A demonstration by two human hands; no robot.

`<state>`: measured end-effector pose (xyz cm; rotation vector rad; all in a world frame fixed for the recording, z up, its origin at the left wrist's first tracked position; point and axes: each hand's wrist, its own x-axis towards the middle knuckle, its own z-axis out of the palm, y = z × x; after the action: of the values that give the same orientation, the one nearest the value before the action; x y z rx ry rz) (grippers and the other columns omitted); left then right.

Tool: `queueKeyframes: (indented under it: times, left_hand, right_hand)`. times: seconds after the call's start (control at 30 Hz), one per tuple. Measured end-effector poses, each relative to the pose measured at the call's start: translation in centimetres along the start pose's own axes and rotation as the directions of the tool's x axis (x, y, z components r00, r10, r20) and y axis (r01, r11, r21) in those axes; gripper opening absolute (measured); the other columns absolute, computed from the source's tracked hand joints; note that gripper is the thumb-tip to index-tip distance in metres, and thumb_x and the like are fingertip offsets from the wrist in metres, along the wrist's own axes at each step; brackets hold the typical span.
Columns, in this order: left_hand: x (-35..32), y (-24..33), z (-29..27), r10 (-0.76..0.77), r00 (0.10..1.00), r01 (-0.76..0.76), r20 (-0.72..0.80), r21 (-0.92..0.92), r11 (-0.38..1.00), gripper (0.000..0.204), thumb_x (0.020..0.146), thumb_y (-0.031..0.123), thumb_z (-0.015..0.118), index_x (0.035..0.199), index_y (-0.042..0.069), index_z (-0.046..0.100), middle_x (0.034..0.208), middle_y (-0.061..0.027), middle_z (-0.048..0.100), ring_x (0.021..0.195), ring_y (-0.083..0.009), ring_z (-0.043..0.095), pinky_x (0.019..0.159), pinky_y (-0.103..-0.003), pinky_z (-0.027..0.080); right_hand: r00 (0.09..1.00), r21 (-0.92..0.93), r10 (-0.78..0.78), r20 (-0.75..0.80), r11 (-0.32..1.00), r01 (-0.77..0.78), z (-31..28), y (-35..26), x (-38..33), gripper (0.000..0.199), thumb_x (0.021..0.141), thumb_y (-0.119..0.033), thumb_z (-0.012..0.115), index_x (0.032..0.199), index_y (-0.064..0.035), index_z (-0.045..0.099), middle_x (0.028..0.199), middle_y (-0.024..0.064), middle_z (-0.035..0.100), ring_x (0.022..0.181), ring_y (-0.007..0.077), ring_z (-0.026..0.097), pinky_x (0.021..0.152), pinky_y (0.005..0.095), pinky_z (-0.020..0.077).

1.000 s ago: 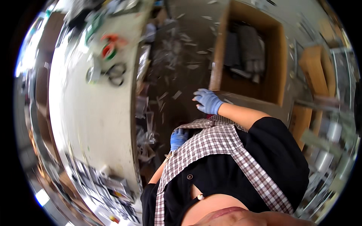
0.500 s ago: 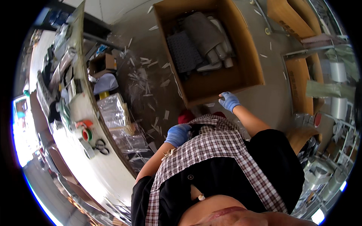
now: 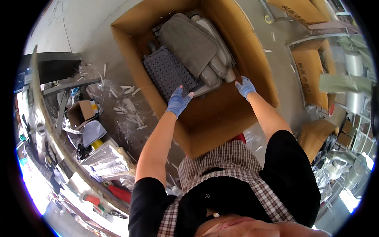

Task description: The person takes rolled grey mats out of a large cardboard box, places them on a table, rolls another mat by hand, and then wraps it in plastic film.

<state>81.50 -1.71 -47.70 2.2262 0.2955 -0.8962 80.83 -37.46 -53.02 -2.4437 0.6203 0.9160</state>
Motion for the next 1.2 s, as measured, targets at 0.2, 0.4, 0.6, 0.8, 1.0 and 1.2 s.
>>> queueKeyframes:
  times: [0.2,0.4,0.6,0.8,1.0,1.2]
  left_hand:
    - [16.3,2.3,7.0,-0.383,0.917,0.315,-0.111,-0.386,0.867,0.11,0.079,0.051,0.081,0.156,-0.001,0.024,0.155,-0.0255,0.038,0.144,-0.0346,0.038,0.117,-0.039,0.033]
    - [24.9,-0.5,10.2,-0.494,0.831,0.277,-0.258,-0.577,0.768,0.111,0.071,0.036,0.09,0.155,-0.001,0.026,0.155,-0.0234,0.038,0.14,-0.0344,0.043,0.115,-0.037,0.036]
    - [24.2,0.2,9.6,-0.484,0.868,0.271,-0.108,-0.714,0.645,0.11,0.07,0.027,0.09,0.154,-0.003,0.025,0.152,-0.0248,0.041,0.135,-0.0342,0.048,0.111,-0.038,0.04]
    - [13.6,-2.4,5.9,-0.225,0.96,0.01,-0.169,-0.778,0.628,0.093,0.072,0.005,0.084,0.149,0.001,0.031,0.141,-0.0171,0.051,0.124,-0.0278,0.055,0.104,-0.04,0.048]
    - [-3.8,-4.7,4.2,0.088,0.914,-0.367,-0.397,-0.713,0.598,0.1,0.07,0.016,0.087,0.15,0.001,0.028,0.14,-0.0138,0.051,0.129,-0.0266,0.051,0.111,-0.04,0.041]
    - [-16.9,-1.6,-3.0,0.29,0.954,-0.133,-0.08,-0.977,0.168,0.102,0.068,0.022,0.09,0.152,0.004,0.034,0.146,-0.0112,0.051,0.135,-0.0281,0.049,0.115,-0.044,0.039]
  right_hand:
    - [0.992,0.139,0.114,-0.047,0.985,-0.106,3.1,-2.8,18.7,0.087,0.093,-0.045,0.064,0.16,-0.0097,0.021,0.163,0.0196,0.025,0.149,0.0358,0.029,0.123,0.0405,0.0254]
    - [0.963,0.272,0.227,0.148,0.927,-0.26,5.2,-8.9,26.0,0.092,0.088,-0.042,0.07,0.159,-0.0118,0.02,0.159,0.0208,0.033,0.143,0.0369,0.039,0.113,0.0422,0.0399]
    - [0.963,0.31,-0.267,0.034,0.919,0.244,5.9,-7.1,23.8,0.062,0.084,-0.036,0.074,0.133,-0.0033,0.054,0.118,0.0254,0.066,0.111,0.041,0.063,0.096,0.0442,0.0504]
    - [0.942,0.429,-0.322,-0.098,0.84,0.332,2.5,-8.6,5.7,0.042,0.082,-0.021,0.071,0.118,-0.0028,0.063,0.107,0.0231,0.07,0.104,0.0417,0.066,0.09,0.0444,0.0524]
    - [0.699,0.388,-0.6,-0.39,0.581,0.716,-1.1,-7.5,-11.5,0.022,0.075,-0.004,0.071,0.096,-0.0094,0.067,0.068,0.0052,0.06,0.062,0.0251,0.062,0.058,0.0348,0.0497]
    - [0.38,0.332,-0.873,-0.306,0.276,0.902,-8.0,-12.6,-26.3,0.04,0.072,-0.005,0.077,0.109,-0.0083,0.061,0.07,0.005,0.057,0.059,0.0272,0.058,0.058,0.0392,0.0486]
